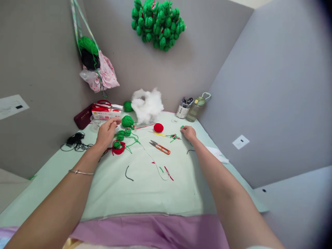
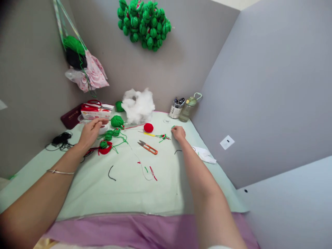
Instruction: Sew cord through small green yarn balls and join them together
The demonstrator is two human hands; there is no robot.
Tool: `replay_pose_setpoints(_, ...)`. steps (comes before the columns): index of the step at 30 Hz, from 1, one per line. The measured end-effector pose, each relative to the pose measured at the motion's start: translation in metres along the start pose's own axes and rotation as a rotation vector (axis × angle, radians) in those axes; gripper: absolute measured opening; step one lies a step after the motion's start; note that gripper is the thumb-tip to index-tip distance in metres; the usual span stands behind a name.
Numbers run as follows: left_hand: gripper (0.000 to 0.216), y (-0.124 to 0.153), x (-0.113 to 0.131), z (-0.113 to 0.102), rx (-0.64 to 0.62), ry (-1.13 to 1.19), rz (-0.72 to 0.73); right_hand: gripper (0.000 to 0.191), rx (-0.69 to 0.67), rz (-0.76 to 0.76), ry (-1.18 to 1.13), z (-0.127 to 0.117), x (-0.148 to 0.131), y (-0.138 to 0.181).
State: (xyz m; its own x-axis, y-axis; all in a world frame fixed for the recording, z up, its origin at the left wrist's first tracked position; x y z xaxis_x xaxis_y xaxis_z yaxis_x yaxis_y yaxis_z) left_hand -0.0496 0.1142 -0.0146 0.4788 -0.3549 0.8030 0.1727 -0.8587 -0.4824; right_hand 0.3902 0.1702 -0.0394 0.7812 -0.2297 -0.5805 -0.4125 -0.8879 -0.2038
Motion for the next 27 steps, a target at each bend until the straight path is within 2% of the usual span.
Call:
replay_pose_setpoints(3, 0.036, -0.001, -0.006, 0.001, -0.079, -0.122, 0.012, 0.017, -0.029, -0.027, 0.098, 0.004, 0.001, -0.001)
replay_pose_setpoints(6, 0.034, 0.007, -0.012, 0.014, -0.2, -0.317, 0.124, 0.021, -0.046, -0.064, 0.178, 0.001, 0.003, 0.003)
replay_pose_setpoints(11, 0.04, 0.02, -0.018, 0.034, -0.333, -0.376, 0.194, 0.021, -0.13, -0.148, 0.262, -0.01, 0.005, 0.012)
replay_pose_setpoints(16, 0.036, 0.018, -0.025, 0.033, -0.32, -0.396, 0.169, 0.018, -0.211, -0.217, 0.348, -0.018, 0.006, 0.018)
replay_pose_setpoints(19, 0.03, 0.017, -0.022, 0.031, -0.315, -0.32, 0.174, 0.018, -0.217, -0.22, 0.417, -0.015, 0.004, 0.021)
replay_pose_setpoints(25, 0.029, 0.023, 0.01, 0.031, -0.132, -0.082, 0.167, 0.015, -0.235, -0.204, 0.443, -0.01, -0.006, 0.029)
replay_pose_setpoints(27, 0.029, 0.033, 0.023, 0.039, -0.167, 0.016, 0.149, 0.014, -0.251, -0.186, 0.411, -0.012, -0.01, 0.032)
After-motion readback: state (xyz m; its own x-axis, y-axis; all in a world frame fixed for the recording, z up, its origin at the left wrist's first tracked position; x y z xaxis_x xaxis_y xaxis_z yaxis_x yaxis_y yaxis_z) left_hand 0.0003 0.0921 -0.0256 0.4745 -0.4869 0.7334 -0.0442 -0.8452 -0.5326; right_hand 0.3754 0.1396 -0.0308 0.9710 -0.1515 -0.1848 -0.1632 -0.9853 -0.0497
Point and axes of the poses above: each hand's wrist, its own y-axis away from the middle knuckle, its own z-axis out of the palm, x = y × z, the point moved 3 cm from there along -y, towards the middle knuckle, and after that the axes turned 6 degrees about x, right-handed, at the moved point
